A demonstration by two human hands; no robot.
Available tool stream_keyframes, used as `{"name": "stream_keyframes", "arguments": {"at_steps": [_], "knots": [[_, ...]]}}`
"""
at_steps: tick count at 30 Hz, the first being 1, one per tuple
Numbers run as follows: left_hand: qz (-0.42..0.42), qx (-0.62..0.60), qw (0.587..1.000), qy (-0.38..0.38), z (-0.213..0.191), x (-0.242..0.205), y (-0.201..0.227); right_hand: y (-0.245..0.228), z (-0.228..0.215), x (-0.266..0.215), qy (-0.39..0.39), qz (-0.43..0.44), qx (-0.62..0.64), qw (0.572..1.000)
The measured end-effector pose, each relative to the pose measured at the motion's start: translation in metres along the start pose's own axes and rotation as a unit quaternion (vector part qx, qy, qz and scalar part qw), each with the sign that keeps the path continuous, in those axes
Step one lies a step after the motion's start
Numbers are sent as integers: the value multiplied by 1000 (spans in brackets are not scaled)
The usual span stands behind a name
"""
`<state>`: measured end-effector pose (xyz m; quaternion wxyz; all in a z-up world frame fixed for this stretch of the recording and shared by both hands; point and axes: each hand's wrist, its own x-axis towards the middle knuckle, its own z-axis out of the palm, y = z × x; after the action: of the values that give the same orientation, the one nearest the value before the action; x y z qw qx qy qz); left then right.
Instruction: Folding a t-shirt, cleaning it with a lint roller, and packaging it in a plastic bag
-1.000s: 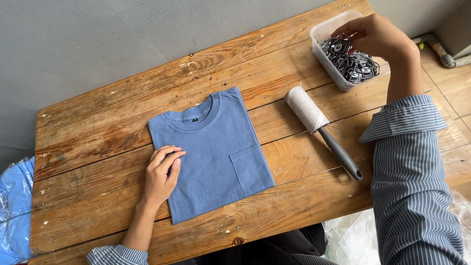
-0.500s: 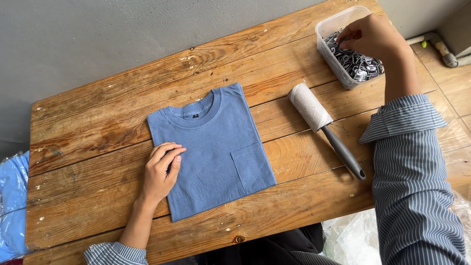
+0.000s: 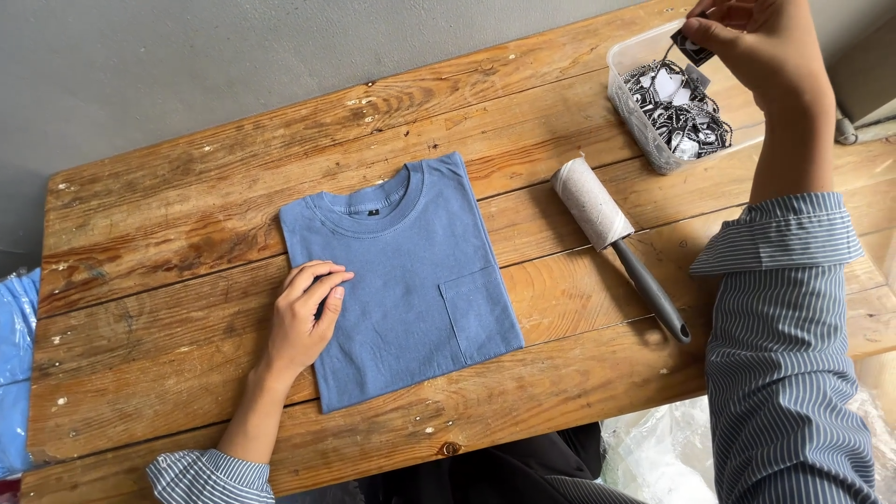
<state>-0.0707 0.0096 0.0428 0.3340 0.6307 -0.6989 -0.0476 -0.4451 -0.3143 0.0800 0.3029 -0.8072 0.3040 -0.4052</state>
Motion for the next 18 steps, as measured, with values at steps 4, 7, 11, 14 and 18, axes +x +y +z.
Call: {"name": "stream_keyframes", "arguments": {"at_steps": [4, 7, 11, 14, 18], "knots": [[0, -3, 1000, 0, 0, -1, -1, 10, -4, -1, 19, -4, 37, 999], [1, -10, 1000, 7, 2, -1, -6, 11, -9, -1, 67, -50, 58, 995], [4, -45, 998, 48, -9, 8, 5, -58, 4, -7, 81, -84, 105, 988], [25, -103, 992, 70, -31, 27, 38, -157, 52, -5, -124, -147, 62, 979], [24, -248, 968, 26, -29, 51, 54, -220, 144, -5, -240, -152, -24, 958]]}}
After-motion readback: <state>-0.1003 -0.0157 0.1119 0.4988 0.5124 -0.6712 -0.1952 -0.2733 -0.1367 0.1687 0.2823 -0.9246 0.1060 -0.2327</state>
